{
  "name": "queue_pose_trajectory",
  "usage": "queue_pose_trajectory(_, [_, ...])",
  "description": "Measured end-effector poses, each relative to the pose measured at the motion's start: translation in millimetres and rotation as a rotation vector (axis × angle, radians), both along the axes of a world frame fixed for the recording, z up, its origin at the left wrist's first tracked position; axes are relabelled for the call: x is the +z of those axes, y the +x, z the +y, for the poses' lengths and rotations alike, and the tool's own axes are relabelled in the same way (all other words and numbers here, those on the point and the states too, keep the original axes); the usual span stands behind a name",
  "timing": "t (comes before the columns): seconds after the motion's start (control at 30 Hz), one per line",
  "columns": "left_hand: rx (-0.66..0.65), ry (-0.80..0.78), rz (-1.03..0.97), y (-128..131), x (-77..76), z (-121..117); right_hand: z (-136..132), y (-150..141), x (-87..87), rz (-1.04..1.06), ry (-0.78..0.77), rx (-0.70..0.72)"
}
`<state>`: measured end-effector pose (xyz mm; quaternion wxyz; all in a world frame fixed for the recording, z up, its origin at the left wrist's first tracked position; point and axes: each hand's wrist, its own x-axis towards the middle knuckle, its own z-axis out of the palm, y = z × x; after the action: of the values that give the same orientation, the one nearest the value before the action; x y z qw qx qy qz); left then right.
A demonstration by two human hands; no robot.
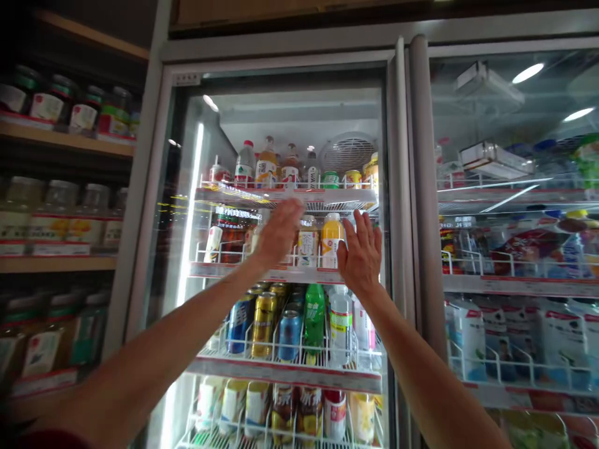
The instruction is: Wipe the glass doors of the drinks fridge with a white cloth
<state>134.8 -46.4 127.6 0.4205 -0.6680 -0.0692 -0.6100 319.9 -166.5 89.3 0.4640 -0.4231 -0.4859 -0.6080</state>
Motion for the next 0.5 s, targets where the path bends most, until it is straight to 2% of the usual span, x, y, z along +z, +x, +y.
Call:
queue_pose_trajectory(0.07, [-0.046, -0.13, -0.309, -24.7, 3.2, 10.6, 9.7, -8.1, 2.5, 0.017, -0.01, 0.007])
queue_pose_trajectory(0.1, [-0.048, -0.147, -0.358, -33.5, 2.7, 14.4, 14.3, -12.8, 3.4, 0.022, -0.016, 0.01])
queue_pose_trajectory(0.17, [-0.025, -0.125, -0.323, -42.0, -4.8, 18.3, 23.3, -23.9, 4.5, 0.02, -0.027, 0.018])
queue_pose_trajectory(0.27, [0.04, -0.027, -0.075, -47.0, -20.6, 21.0, 35.0, -42.8, 5.8, -0.001, -0.044, 0.032])
queue_pose_trajectory(0.3, [0.048, -0.021, -0.049, -51.8, -23.5, 23.0, 38.0, -48.4, 6.3, -0.008, -0.045, 0.039])
queue_pose_trajectory(0.43, [0.013, -0.138, -0.328, -85.9, -25.8, 35.7, 46.7, -62.7, 6.9, -0.02, -0.048, 0.064])
queue_pose_trajectory(0.5, [0.007, -0.15, -0.368, -96.7, -32.3, 39.6, 50.4, -67.9, 5.6, -0.024, -0.064, 0.068])
